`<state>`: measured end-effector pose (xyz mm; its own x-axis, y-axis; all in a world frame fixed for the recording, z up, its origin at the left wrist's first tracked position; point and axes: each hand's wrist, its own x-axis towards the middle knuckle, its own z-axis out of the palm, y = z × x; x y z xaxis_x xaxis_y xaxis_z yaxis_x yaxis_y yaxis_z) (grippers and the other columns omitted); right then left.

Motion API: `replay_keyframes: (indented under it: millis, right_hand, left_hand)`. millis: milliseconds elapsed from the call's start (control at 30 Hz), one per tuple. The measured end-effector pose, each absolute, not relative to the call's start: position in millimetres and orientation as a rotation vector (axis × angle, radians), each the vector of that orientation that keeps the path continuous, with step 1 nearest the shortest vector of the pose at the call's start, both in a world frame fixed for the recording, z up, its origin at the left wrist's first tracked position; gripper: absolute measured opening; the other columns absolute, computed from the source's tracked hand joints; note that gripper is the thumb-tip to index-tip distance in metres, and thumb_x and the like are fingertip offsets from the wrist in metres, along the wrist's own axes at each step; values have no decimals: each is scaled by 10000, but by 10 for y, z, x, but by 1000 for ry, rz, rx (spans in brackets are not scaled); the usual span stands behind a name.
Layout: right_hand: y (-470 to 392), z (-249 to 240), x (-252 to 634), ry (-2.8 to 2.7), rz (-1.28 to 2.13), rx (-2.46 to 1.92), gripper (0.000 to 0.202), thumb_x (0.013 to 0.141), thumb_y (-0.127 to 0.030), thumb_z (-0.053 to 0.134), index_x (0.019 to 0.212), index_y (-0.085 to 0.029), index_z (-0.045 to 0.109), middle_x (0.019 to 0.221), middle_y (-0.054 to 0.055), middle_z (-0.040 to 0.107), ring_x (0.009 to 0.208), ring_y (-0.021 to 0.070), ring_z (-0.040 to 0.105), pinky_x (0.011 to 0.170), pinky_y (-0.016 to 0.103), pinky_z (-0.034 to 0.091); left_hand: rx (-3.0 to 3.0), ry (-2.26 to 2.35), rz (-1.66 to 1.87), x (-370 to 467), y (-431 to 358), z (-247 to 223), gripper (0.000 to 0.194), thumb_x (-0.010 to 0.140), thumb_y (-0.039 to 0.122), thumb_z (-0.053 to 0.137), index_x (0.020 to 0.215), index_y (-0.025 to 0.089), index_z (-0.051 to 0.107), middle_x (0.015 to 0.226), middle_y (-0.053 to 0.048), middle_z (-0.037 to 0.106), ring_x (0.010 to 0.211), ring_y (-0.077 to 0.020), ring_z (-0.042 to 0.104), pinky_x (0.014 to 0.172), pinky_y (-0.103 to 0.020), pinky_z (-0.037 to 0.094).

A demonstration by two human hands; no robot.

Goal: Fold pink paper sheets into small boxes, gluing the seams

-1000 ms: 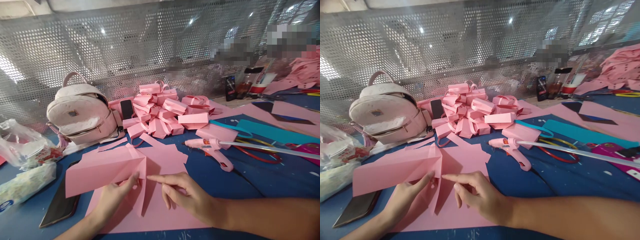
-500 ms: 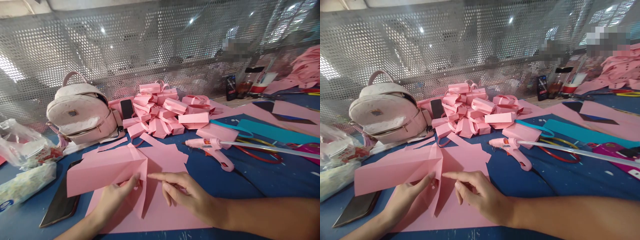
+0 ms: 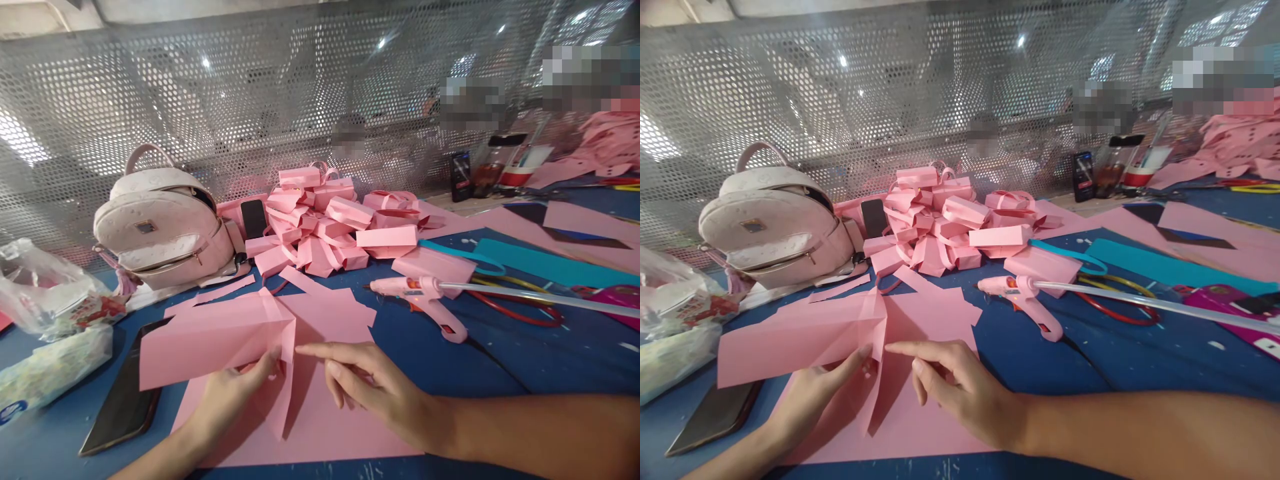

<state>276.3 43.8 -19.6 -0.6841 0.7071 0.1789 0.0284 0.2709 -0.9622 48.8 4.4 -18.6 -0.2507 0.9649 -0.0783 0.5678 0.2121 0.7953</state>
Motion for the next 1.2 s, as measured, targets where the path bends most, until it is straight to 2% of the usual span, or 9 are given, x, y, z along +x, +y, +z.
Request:
replay_keyframes:
  millis: [100,333,567,767,1200]
  right_hand:
    - [445,-222,2767,-1923,1464,-631,445,1022,-372,400,1360,-144,580,635,-16,538,573,102,465,545,231,389]
    - [468,-256,2779,-1900,1492,-570,450,1015,-376,432,1387,-154,554,647,-19,543,563,96,453,542,232,390]
    - [468,-264,2775,-1896,1476,-572,452,1026,-358,407,1414,-161,526,646,-18,541,556,94,438,539,234,379]
    - [466,-273,2785,-1891,1506,-574,471,1027,-383,414,1438,-170,497,651,-17,541,563,97,441,544,236,382]
    - [459,-240,2783,-1870,1501,-593,500,1035,-425,396,1465,-177,458,664,-12,542,551,92,411,502,222,347]
  left_hand:
    - [1308,1923,793,503,42,-162,439,812,601,558,619,263,761,780,-20,785,879,-296,727,786,-341,580]
    - [1269,1919,739,520,25,-119,452,807,625,555,640,267,773,837,-23,792,941,-319,714,801,-354,576]
    - [1238,1921,688,511,27,-128,471,813,640,545,662,261,781,865,-21,794,964,-308,706,815,-328,561]
    - [1148,1962,639,548,33,-90,436,833,574,551,686,235,782,871,-12,796,966,-289,699,800,-293,528]
    - [1174,1982,506,578,34,-2,465,864,581,489,691,257,773,884,17,795,1005,-285,687,811,-274,524]
